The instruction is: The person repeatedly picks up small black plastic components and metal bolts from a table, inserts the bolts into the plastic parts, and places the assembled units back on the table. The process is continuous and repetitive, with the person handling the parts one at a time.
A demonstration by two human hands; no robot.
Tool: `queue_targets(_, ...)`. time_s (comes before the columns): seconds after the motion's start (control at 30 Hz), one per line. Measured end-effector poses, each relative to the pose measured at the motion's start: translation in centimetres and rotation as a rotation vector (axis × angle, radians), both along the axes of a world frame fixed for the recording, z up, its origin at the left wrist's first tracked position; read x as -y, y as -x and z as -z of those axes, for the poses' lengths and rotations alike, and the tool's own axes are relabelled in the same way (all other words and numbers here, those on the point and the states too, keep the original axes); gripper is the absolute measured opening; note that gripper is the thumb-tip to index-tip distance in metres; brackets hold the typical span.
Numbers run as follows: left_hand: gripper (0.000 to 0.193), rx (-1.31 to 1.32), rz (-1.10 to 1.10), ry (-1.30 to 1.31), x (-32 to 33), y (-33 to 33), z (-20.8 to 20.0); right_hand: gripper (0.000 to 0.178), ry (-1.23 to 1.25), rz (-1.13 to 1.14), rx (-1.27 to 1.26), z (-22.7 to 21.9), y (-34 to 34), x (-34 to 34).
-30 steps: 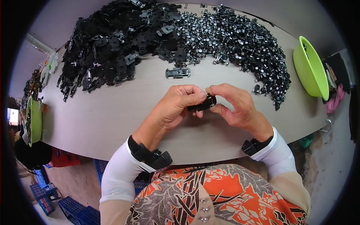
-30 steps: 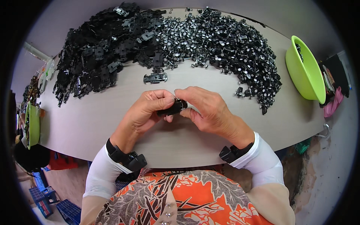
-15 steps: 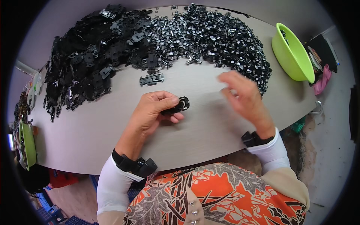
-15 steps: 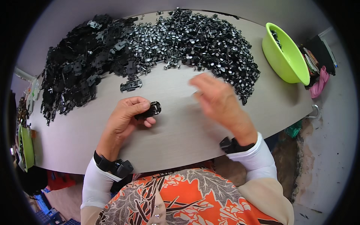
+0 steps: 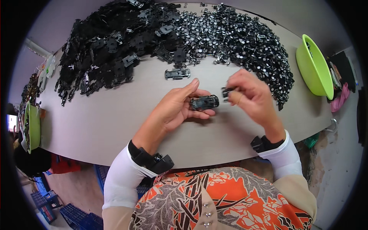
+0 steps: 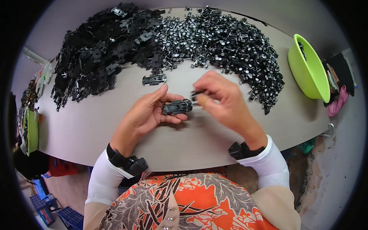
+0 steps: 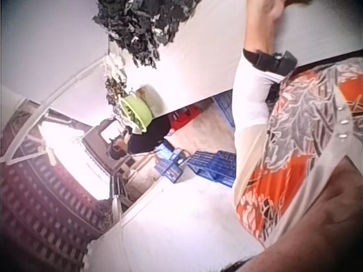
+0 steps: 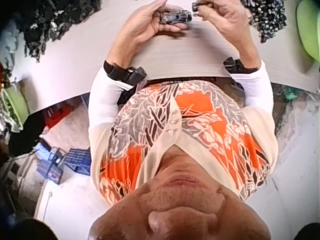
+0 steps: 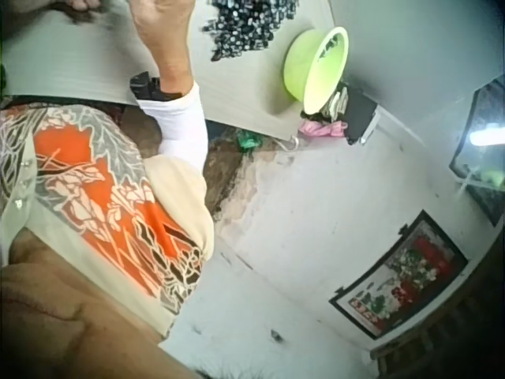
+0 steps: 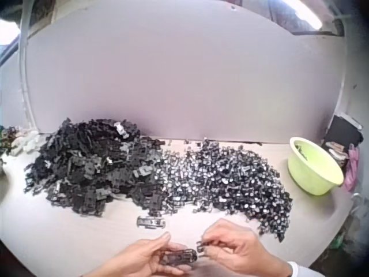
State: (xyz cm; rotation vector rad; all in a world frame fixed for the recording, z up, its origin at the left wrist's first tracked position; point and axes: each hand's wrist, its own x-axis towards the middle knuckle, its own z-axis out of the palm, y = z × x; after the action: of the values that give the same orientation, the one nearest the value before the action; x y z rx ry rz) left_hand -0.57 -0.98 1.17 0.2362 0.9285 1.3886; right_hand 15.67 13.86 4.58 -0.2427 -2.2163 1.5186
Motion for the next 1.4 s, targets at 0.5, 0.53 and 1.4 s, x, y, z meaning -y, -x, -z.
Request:
queue_targets(0.5, 0.018, 0.140, 0.001, -0.234, 0.9, 0.7, 0.5, 0.018, -0.478, 0.011, -0.219, 1.3, 1.5, 2.0)
queue_targets(0.53, 0.016, 0.108, -0.007, -0.219, 0.9, 0.6, 0.5, 0.018, -0.488, 0.004, -0.201, 1.5, 1.6, 2.1)
queue_targets(1.4, 0.020, -0.254, -0.039, -0.185, 1.5, -1.1, 0.4, 0.020, -0.580, -0.038, -0.124, 1.3, 1.0, 3.8)
